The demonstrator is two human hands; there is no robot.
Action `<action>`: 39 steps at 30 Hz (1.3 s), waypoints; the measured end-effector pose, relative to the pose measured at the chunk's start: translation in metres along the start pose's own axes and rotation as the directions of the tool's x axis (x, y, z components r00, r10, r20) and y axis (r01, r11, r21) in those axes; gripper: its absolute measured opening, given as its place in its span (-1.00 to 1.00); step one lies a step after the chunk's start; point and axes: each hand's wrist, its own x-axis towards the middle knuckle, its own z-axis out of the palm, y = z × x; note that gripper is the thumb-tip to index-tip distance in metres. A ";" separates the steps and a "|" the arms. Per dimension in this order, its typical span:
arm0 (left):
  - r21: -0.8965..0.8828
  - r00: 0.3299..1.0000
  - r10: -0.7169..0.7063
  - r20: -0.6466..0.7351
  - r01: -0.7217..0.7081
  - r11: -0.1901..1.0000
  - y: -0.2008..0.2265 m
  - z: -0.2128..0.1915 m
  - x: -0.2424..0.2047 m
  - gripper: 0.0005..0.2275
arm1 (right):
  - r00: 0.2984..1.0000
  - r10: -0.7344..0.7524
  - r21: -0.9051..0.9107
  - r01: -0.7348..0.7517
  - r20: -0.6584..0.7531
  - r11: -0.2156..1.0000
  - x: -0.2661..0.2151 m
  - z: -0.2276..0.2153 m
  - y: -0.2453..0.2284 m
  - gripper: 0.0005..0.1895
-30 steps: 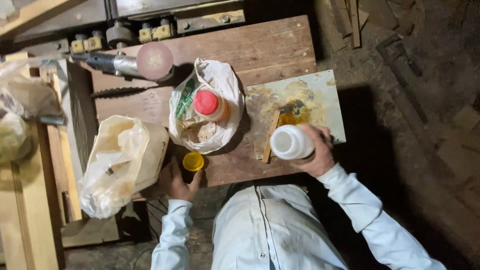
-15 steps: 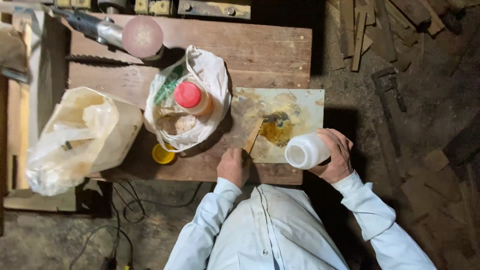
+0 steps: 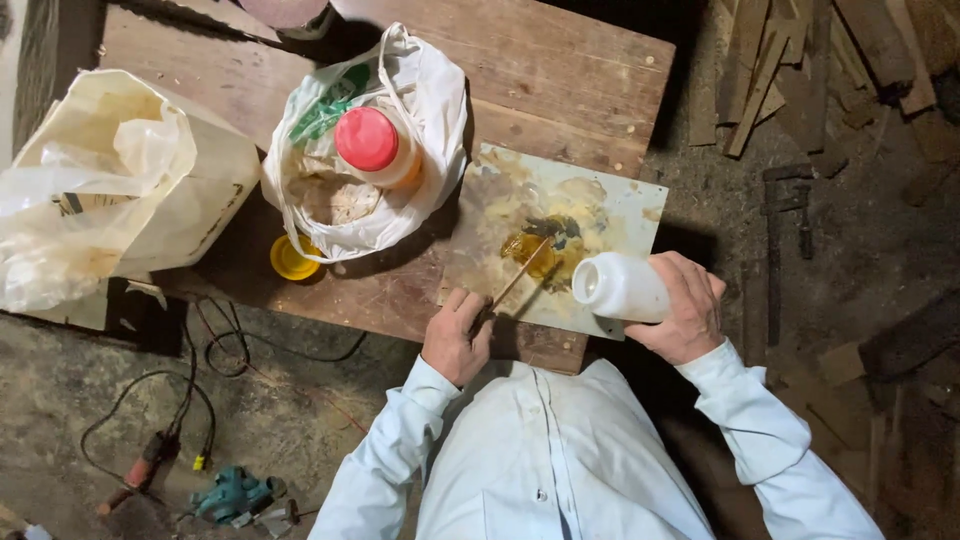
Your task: Mixing wood dust with liquid resin on a metal plate using a wooden stick to create wood filler.
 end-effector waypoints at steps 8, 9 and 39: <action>-0.055 0.999 -0.038 -0.011 0.037 0.998 0.030 -0.004 0.002 -0.87 | 0.995 0.009 -0.007 -0.008 0.102 1.000 0.005 0.009 0.018 0.06; -0.058 0.999 -0.030 -0.027 0.028 0.998 0.036 -0.007 0.004 -0.91 | 0.993 0.013 0.006 -0.013 0.116 1.000 0.008 0.008 0.016 0.05; -0.397 0.956 -0.289 -0.058 0.244 0.885 0.034 0.019 -0.001 -0.83 | 0.983 0.041 -0.065 -0.030 0.177 0.997 0.008 0.018 0.006 0.07</action>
